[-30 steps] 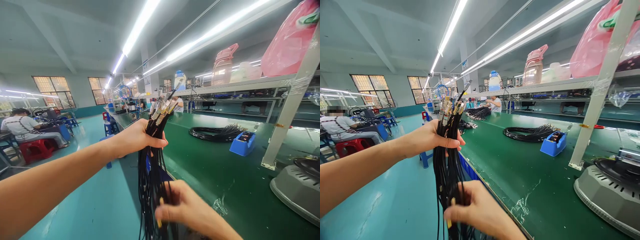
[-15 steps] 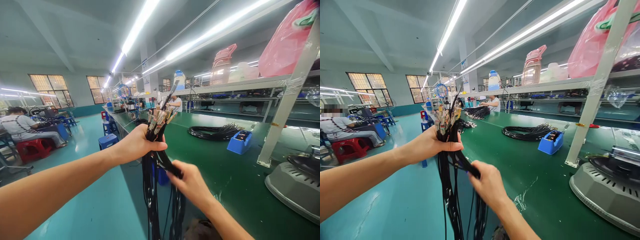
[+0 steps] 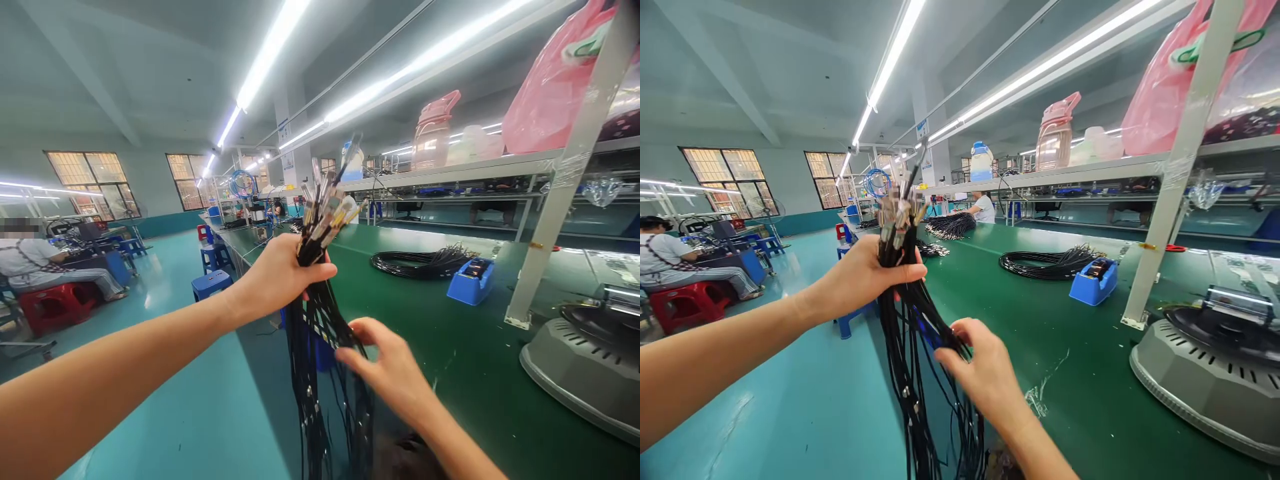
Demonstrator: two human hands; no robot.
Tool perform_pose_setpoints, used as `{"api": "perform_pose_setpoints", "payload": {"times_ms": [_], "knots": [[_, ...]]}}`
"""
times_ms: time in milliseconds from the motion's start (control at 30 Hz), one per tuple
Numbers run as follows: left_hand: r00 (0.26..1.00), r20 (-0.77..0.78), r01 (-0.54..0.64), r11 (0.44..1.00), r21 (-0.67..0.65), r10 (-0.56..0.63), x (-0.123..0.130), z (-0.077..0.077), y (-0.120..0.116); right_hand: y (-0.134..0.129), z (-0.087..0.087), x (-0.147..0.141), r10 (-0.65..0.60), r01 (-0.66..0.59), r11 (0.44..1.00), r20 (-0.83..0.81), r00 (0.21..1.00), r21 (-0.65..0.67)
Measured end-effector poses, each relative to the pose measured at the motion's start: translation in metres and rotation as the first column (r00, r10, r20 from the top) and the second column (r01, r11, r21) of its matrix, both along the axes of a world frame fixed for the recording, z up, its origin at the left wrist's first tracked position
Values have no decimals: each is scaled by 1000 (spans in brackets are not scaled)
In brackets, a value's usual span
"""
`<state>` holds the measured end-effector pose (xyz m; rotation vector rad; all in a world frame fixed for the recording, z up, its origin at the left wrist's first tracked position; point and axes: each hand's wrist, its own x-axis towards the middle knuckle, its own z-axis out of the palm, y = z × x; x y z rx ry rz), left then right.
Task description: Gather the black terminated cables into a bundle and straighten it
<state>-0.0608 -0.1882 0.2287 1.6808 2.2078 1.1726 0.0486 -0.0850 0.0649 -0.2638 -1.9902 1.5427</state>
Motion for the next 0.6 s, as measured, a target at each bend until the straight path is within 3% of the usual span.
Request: {"api": "perform_pose_setpoints", "payload": {"times_ms": [67,133,200,233,300,367,433,500,600], "knots": [[985,-175,11,999,30,-6,2,4,6,-22,0,0,152,-151,988,0,988,-37],[945,-326,26,1000,18,-19,0,7,9,-40,-3,4,350,-347,933,15,937,-93],[929,-369,20,1000,6,-16,-4,8,10,-42,-8,9,503,-492,859,49,863,-143],[933,-360,9,1000,11,-4,-7,9,9,-37,-11,10,522,-508,848,69,850,-152],[928,-371,-22,999,42,36,-10,11,6,-21,-16,8,407,-394,911,102,908,-121],[903,-421,-59,995,75,85,-10,15,3,-7,-20,4,164,-158,986,103,981,-60],[865,-487,-86,991,101,124,-9,19,2,-5,-21,2,12,-11,1000,101,995,-7],[827,-545,-95,990,107,138,-8,23,4,-13,-19,5,42,-48,998,127,991,46],[811,-565,-98,988,122,150,-11,31,6,-18,-16,17,198,-220,970,187,962,101]]}}
